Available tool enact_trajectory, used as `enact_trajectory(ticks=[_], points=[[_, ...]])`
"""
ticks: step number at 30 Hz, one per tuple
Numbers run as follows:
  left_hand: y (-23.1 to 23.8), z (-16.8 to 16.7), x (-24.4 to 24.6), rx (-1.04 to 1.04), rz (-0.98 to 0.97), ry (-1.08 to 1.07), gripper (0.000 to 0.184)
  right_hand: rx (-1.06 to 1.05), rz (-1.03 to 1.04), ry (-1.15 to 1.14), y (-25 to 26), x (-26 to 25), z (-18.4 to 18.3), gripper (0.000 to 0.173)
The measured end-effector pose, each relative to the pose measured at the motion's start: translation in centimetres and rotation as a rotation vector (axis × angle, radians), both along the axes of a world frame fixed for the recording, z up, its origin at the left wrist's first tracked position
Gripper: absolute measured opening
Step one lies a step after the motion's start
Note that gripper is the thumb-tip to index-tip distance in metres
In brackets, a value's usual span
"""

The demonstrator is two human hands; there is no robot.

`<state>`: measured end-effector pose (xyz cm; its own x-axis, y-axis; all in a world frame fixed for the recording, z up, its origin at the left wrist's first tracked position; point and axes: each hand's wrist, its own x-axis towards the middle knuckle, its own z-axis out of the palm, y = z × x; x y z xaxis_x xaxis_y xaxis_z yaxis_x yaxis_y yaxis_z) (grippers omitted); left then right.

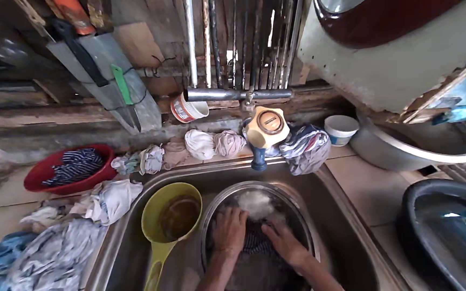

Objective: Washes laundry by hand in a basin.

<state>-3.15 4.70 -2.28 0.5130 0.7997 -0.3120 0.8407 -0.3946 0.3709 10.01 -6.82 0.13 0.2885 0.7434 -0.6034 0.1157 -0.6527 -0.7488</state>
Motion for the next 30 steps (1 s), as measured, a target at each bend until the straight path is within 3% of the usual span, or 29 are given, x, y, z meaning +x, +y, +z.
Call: enact_trajectory(ticks=[3,5,7,10,11,13,15,18,19,21,23,24,26,30], points=[[-1.0,-1.6,-1.8,-0.082,-0.272,0.112,0.059,-0.167,0.448,-0.567,0.0,-1.3,-1.6,0.049],[-0.7,-2.6,-1.5,-0.134,-0.367,0.192,0.058,-0.166,0.546,-0.671,0.2,-1.2,-3.4,0.05],[-0.8,-3.1,-0.3,-0.131,-0.227,0.152,0.053,-0.107,0.374,-0.485,0.9,0.3,-4.2,0.043],[-1.6,-2.0,3.1,-0.298,0.302,-0.237,0.056,0.051,-0.381,0.14,2.0,0.7,-4.7,0.04],[-2.3,-1.2,3.6,-0.377,0.391,-0.385,0.059,0.081,-0.561,0.329,2.3,0.2,-4.2,0.041],[-4.7,0.3,3.7,-0.355,0.328,-0.626,0.04,0.167,-0.741,0.584,2.7,-0.4,-2.8,0.033],[-7.3,1.9,3.4,-0.183,0.134,-0.82,0.02,0.356,-0.639,0.597,1.5,-0.8,-2.5,0.028],[-9.1,2.3,3.7,0.221,-0.039,-0.853,0.031,0.495,-0.35,0.141,-4.3,-2.6,-0.2,0.026],[-8.6,1.8,3.8,0.347,-0.032,-0.809,0.037,0.524,-0.398,0.239,-4.6,-3.0,-0.1,0.025],[-6.7,0.8,4.0,0.486,0.035,-0.628,0.043,0.441,-0.612,0.625,-1.3,-2.7,-0.6,0.04],[-4.1,1.8,3.3,0.23,0.081,-0.321,0.048,0.185,-0.659,0.704,1.1,-1.6,0.1,0.053],[-2.4,2.2,2.7,0.063,0.079,-0.179,0.05,0.119,-0.602,0.638,1.3,-1.0,0.3,0.056],[-0.1,0.9,1.2,-0.059,0.055,-0.094,0.05,0.108,-0.373,0.323,0.5,-0.1,0.1,0.052],[-0.2,-1.5,-1.2,-0.136,-0.287,0.097,0.065,-0.139,0.367,-0.499,-0.1,-0.5,-1.3,0.053]])
